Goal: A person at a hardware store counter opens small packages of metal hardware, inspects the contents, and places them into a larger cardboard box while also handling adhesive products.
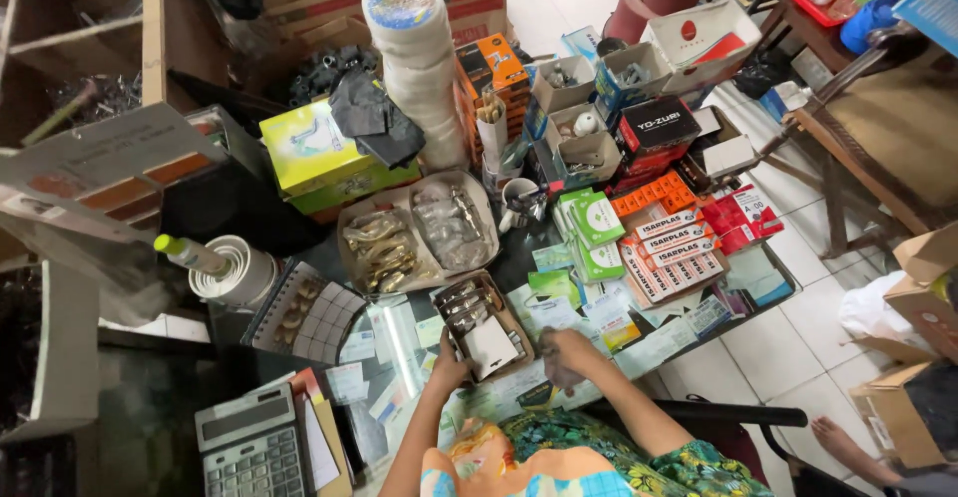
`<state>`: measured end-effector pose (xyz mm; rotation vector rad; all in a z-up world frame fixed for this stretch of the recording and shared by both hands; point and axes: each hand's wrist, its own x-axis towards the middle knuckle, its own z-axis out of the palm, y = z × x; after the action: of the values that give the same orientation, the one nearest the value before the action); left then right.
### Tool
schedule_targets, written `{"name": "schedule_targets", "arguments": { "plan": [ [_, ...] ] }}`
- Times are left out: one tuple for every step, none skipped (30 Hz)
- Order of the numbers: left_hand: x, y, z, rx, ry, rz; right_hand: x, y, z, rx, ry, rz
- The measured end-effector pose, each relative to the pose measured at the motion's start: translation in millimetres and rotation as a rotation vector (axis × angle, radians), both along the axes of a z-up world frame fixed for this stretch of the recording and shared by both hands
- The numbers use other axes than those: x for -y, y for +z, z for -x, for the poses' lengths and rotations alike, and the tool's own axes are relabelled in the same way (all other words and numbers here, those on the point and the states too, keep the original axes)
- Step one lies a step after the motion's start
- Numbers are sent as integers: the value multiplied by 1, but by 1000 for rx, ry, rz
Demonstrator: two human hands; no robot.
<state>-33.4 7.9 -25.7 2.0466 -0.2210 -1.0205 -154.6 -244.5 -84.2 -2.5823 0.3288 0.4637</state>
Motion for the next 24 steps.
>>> {"name": "schedule_targets", "arguments": {
  "plan": [
    [-1, 15, 2, -8, -6, -2, 1, -6, 2, -34, 3, 49],
    [-2, 29, 4, -17, -13, -4, 3, -13, 4, -67, 6, 97],
    [-3, 21, 3, -29, -5, -10, -1, 14, 0, -79, 15, 92],
    [-3, 12, 3, -18, 9, 10, -5, 40, -4, -18, 53, 206],
    [-4, 4, -1, 0, 20, 29, -8, 66, -11, 49, 89, 320],
    [-6, -1, 0, -6, 25, 23, -14, 65, -17, 44, 95, 314],
    [-7, -5, 0, 3, 54, 52, -18, 64, -24, 204, 80, 201],
    [-8, -9, 0, 13, 82, 81, -23, 64, -31, 362, 64, 87],
    [-7, -11, 0, 12, 86, 78, -39, 84, -35, 361, 68, 84],
    [-6, -12, 0, 60, 78, 83, -56, 103, -39, 299, 193, 12],
    [-4, -13, -1, 110, 68, 90, -71, 124, -43, 237, 318, -58],
    [-10, -19, -3, 111, 71, 89, -73, 95, -48, 237, 321, -59],
    [-13, -26, -7, 149, 79, 90, -73, 68, -55, 250, 431, 47],
    [-17, -32, -11, 188, 87, 90, -74, 40, -62, 262, 540, 154],
    [-19, -28, -13, 191, 93, 91, -73, 45, -63, 265, 546, 155],
    [-21, -24, -15, 223, 97, 88, -73, 49, -65, 276, 576, 177],
    [-23, -21, -14, 251, 101, 84, -74, 53, -64, 283, 605, 196],
    [-25, -20, -15, 251, 107, 82, -73, 49, -63, 284, 611, 194],
    [-26, -19, -17, 343, 120, 84, -72, 46, -63, 284, 648, 221],
    [-27, -17, -19, 436, 132, 85, -70, 42, -63, 283, 685, 248],
    [-23, -6, -21, 437, 135, 85, -68, 44, -65, 284, 688, 249],
    [-19, 5, -23, 536, 125, 119, -66, 46, -67, 302, 693, 230],
    [-16, 16, -23, 631, 115, 152, -64, 48, -66, 316, 698, 209],
    [-13, 10, -27, 627, 117, 150, -61, 40, -69, 312, 700, 207]
  ]
}}
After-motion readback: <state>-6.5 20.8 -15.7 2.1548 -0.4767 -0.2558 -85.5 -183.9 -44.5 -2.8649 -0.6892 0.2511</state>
